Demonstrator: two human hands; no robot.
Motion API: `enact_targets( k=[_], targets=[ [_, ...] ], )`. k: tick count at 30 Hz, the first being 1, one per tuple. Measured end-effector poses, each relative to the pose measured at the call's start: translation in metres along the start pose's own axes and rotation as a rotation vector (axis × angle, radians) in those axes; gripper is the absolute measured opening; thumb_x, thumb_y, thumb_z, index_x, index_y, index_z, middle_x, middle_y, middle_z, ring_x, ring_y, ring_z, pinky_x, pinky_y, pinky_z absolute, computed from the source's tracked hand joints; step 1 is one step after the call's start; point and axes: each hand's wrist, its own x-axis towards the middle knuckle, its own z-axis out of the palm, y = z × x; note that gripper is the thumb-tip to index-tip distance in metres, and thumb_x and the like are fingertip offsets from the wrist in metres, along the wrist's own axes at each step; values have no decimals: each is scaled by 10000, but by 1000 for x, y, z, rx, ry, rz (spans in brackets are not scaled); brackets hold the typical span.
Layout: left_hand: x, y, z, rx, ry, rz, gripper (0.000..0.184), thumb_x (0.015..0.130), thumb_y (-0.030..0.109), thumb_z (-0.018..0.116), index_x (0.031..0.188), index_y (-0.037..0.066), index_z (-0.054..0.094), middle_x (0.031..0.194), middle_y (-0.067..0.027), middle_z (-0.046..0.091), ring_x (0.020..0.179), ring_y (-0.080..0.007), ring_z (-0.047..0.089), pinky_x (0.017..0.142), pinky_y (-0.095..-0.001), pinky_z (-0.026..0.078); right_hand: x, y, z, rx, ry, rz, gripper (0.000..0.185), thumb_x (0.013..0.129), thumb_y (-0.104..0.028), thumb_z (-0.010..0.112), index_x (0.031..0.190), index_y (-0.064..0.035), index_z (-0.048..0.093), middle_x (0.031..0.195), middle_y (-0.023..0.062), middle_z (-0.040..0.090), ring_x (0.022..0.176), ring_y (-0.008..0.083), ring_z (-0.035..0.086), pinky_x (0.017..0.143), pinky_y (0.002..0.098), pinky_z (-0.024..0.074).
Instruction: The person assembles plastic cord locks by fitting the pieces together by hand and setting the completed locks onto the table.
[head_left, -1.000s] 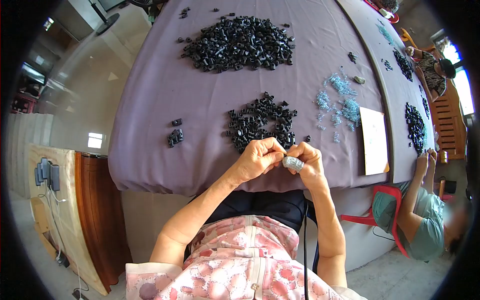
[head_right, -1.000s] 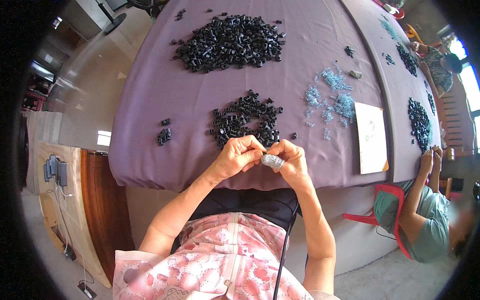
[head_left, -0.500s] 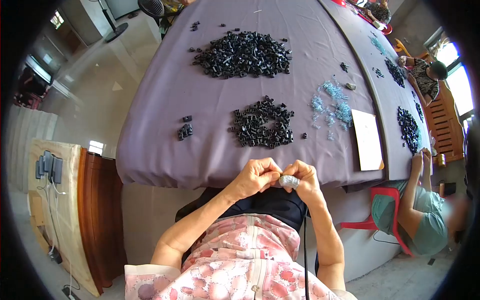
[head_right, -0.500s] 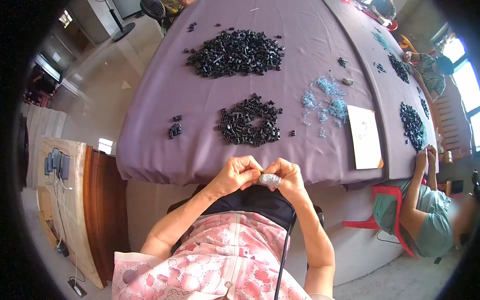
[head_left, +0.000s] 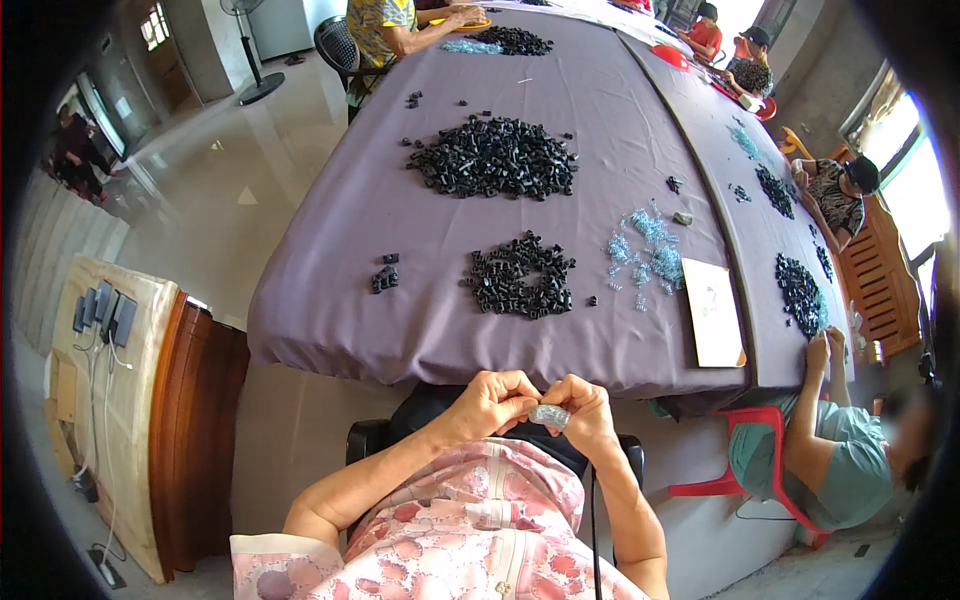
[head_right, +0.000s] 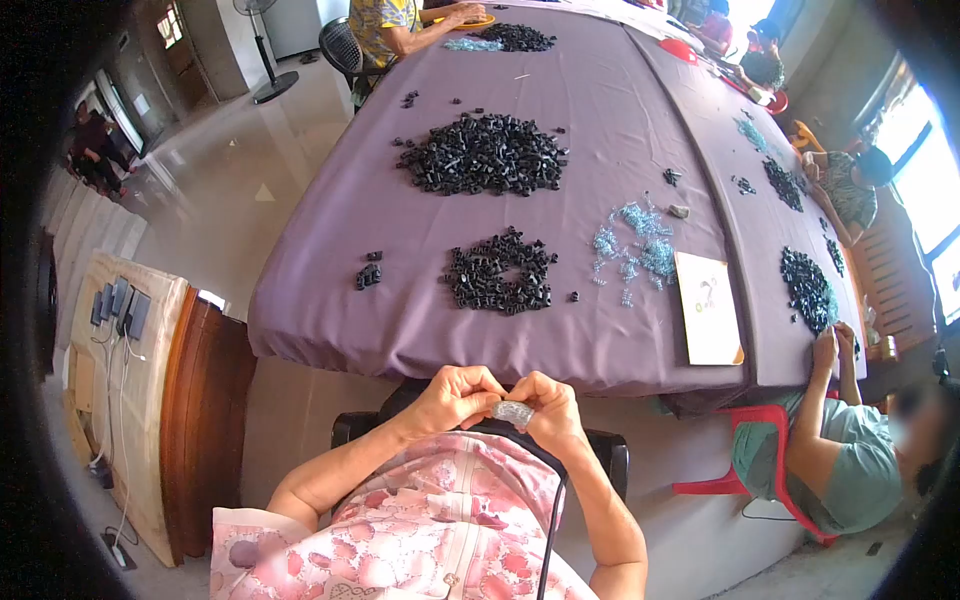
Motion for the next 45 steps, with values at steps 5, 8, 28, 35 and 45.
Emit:
enact_targets(
  k=[5,8,28,35,45],
  targets=[
    [8,4,-13,64,2,2,82,893,97,533,870,32,577,605,30,518,455,-22,415,389,-175,290,8,5,10,-144,62,-38,171,743,-21,703,744,-39,533,665,-10,560,577,39,492,508,203,413],
    [10,2,-12,64,2,-12,68,897,98,524,877,40,554,629,28,516,462,-26,425,395,-175,301,8,11,11,-97,77,-60,149,761,-6,677,767,-41,532,658,-8,553,586,50,503,510,210,415],
    [11,-18,-9,28,26,48,126,899,92,513,1010,34,501,770,-18,586,487,-41,435,427,-185,331,9,24,-2,-351,-44,-162,429,650,139,590,1059,10,589,759,73,624,686,116,581,654,244,478],
    [12,-14,-6,42,12,19,253,882,129,559,1099,29,477,873,-30,603,612,-44,470,503,-188,365,7,-7,9,-607,48,-420,312,644,28,705,927,-43,594,853,81,542,730,202,569,623,291,478],
    [29,-9,5,-44,-16,-24,309,856,117,596,1126,12,489,1064,-61,565,989,-116,520,847,-272,427,10,1,2,-868,260,-627,324,613,-76,726,883,-77,548,886,81,531,873,276,488,778,381,380]
  ],
)
